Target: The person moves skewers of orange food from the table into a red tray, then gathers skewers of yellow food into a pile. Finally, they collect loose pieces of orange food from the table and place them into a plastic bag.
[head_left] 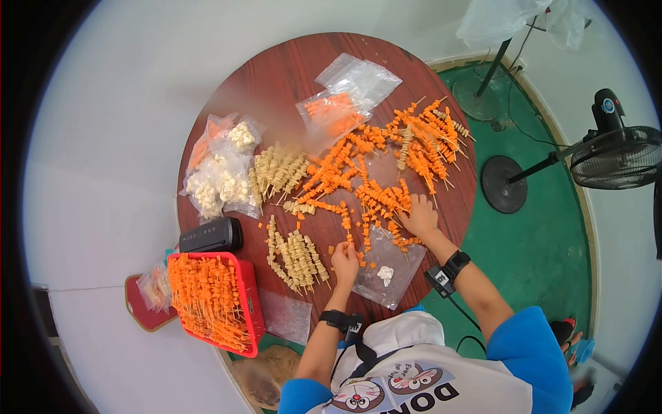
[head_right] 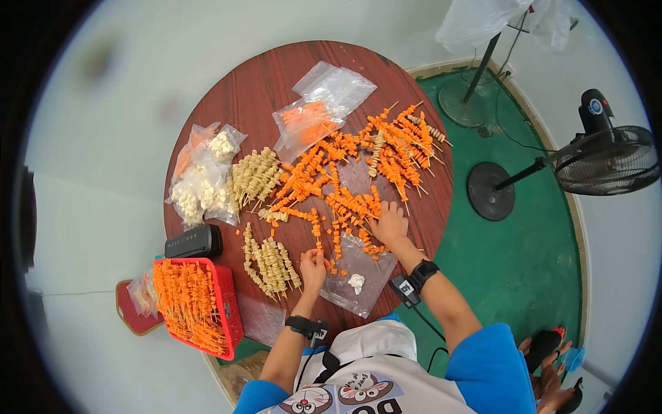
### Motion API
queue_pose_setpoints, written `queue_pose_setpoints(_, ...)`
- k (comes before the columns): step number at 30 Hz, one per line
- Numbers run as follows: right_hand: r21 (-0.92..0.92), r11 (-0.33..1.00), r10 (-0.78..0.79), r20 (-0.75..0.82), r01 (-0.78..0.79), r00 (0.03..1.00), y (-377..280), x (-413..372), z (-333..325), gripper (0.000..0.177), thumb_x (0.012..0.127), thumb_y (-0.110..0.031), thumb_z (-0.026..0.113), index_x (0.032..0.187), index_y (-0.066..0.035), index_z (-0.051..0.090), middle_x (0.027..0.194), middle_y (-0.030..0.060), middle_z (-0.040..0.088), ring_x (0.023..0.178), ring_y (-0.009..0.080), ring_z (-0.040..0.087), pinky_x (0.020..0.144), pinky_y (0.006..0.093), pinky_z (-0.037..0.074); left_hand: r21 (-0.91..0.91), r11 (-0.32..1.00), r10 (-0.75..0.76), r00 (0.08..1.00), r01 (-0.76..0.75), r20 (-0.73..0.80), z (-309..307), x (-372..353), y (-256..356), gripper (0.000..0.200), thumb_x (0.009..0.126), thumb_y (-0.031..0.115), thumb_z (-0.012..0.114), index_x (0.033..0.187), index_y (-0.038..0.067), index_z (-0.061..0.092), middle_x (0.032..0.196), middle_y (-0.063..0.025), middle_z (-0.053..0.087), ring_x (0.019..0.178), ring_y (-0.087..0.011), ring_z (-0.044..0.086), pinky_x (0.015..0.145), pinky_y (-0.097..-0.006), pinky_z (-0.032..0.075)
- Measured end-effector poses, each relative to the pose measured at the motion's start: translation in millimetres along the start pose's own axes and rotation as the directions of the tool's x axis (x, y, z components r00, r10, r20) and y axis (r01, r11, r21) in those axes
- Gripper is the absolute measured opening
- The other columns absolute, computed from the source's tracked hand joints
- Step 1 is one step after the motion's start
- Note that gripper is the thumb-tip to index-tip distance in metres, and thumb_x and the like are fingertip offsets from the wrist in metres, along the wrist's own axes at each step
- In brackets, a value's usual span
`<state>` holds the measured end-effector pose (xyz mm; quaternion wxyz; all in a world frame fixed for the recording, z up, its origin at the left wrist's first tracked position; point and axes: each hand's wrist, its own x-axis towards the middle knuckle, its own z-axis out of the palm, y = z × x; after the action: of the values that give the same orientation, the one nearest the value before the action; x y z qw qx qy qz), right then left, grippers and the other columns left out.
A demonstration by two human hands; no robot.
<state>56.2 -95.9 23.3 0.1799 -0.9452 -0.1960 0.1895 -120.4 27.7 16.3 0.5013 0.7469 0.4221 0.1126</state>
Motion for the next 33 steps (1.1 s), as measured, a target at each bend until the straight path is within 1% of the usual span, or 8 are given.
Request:
queue_pose_setpoints(4, -0.16, 0.942, -0.335, -0.373, 0.295, 0.865, -16, -7, -11, 0.039, 0.071, -0.025, 0.06, 0.099, -0.004, 0.044, 0.096, 0.0147, 0.047, 0.082, 0.03, 0.05, 0.068, 0.0382, 0.043, -0.157, 0.985, -0.066, 0.998, 0.065, -0.006, 10, -7, 3, 0.015, 0.084, 0.011, 0.045, 0.086, -0.002, 0.052, 0.054, -0.0053, 0.054, 0.045, -0.009, 0.051, 0.04, -0.0223, 0.039)
queue_pose_setpoints(7, -0.096, 0.888, -0.46, -0.152, 0.45, 0.875, -22, -8, 15, 0.022, 0.073, -0.02, 0.056, 0.086, -0.004, 0.047, 0.082, 0.0145, 0.052, 0.074, 0.0297, 0.054, 0.064, 0.0378, 0.043, -0.222, 0.971, -0.091, 0.996, 0.091, 0.007, 16, -8, 4, 0.015, 0.085, 0.011, 0.044, 0.09, -0.002, 0.049, 0.057, -0.0065, 0.056, 0.046, -0.0093, 0.051, 0.042, -0.0215, 0.041)
queue_pose_setpoints(22, 0.16, 0.985, -0.06, 0.021, 0.056, 0.998, -14, -28, 5, 0.019, 0.073, -0.009, 0.054, 0.09, -0.002, 0.049, 0.092, 0.0176, 0.055, 0.083, 0.0349, 0.054, 0.063, 0.0421, 0.044, -0.302, 0.943, -0.124, 0.989, 0.143, 0.082, 52, -13, 40, 0.016, 0.086, 0.014, 0.044, 0.092, -0.001, 0.046, 0.059, -0.0094, 0.058, 0.047, -0.0118, 0.055, 0.042, -0.021, 0.04)
queue_pose_setpoints(23, 0.158, 0.986, -0.059, 0.018, 0.055, 0.998, -18, -31, -4, 0.019, 0.073, -0.009, 0.054, 0.09, -0.002, 0.049, 0.092, 0.0176, 0.055, 0.083, 0.0349, 0.054, 0.063, 0.0421, 0.044, -0.227, 0.967, -0.088, 0.989, 0.113, 0.116, 53, -16, 45, 0.015, 0.086, 0.014, 0.044, 0.09, -0.001, 0.047, 0.057, -0.0086, 0.058, 0.046, -0.0112, 0.054, 0.041, -0.021, 0.039)
queue_pose_setpoints(25, -0.021, 0.875, -0.47, -0.268, 0.483, 0.841, -25, -37, -24, 0.028, 0.071, -0.007, 0.054, 0.098, -0.003, 0.049, 0.104, 0.0141, 0.049, 0.092, 0.0301, 0.049, 0.071, 0.0372, 0.043, -0.16, 0.987, 0.009, 0.973, 0.028, 0.231, 52, -21, 48, 0.016, 0.084, 0.015, 0.047, 0.087, -0.001, 0.049, 0.052, -0.0055, 0.055, 0.045, -0.0096, 0.052, 0.042, -0.023, 0.039)
queue_pose_setpoints(28, -0.282, 0.675, -0.732, -0.143, 0.682, 0.666, -9, -29, -34, 0.034, 0.068, -0.009, 0.056, 0.101, -0.006, 0.051, 0.11, 0.011, 0.045, 0.096, 0.0267, 0.044, 0.076, 0.0339, 0.037, 0.022, 0.975, 0.201, 0.917, -0.222, 0.343, 41, -28, 59, 0.017, 0.084, 0.016, 0.048, 0.091, 0.0, 0.05, 0.05, -0.0045, 0.054, 0.044, -0.0092, 0.051, 0.043, -0.0247, 0.039)
queue_pose_setpoints(32, -0.237, 0.686, -0.728, -0.226, 0.688, 0.647, 11, -27, -45, 0.026, 0.067, -0.012, 0.058, 0.093, -0.007, 0.055, 0.101, 0.0104, 0.052, 0.088, 0.024, 0.048, 0.078, 0.0324, 0.033, -0.038, 0.959, 0.28, 0.911, -0.282, 0.302, 35, -17, 60, 0.021, 0.083, 0.019, 0.049, 0.094, 0.001, 0.051, 0.057, -0.0082, 0.056, 0.049, -0.0159, 0.055, 0.048, -0.0305, 0.042)
queue_pose_setpoints(33, -0.175, 0.788, -0.611, -0.094, 0.591, 0.786, 16, -27, -47, 0.021, 0.068, -0.013, 0.058, 0.088, -0.008, 0.056, 0.093, 0.0098, 0.054, 0.085, 0.0237, 0.049, 0.076, 0.0327, 0.034, 0.231, 0.901, 0.348, 0.929, -0.368, 0.125, 36, -4, 55, 0.023, 0.082, 0.021, 0.049, 0.096, 0.003, 0.051, 0.065, -0.0116, 0.058, 0.055, -0.0226, 0.057, 0.051, -0.0345, 0.044)
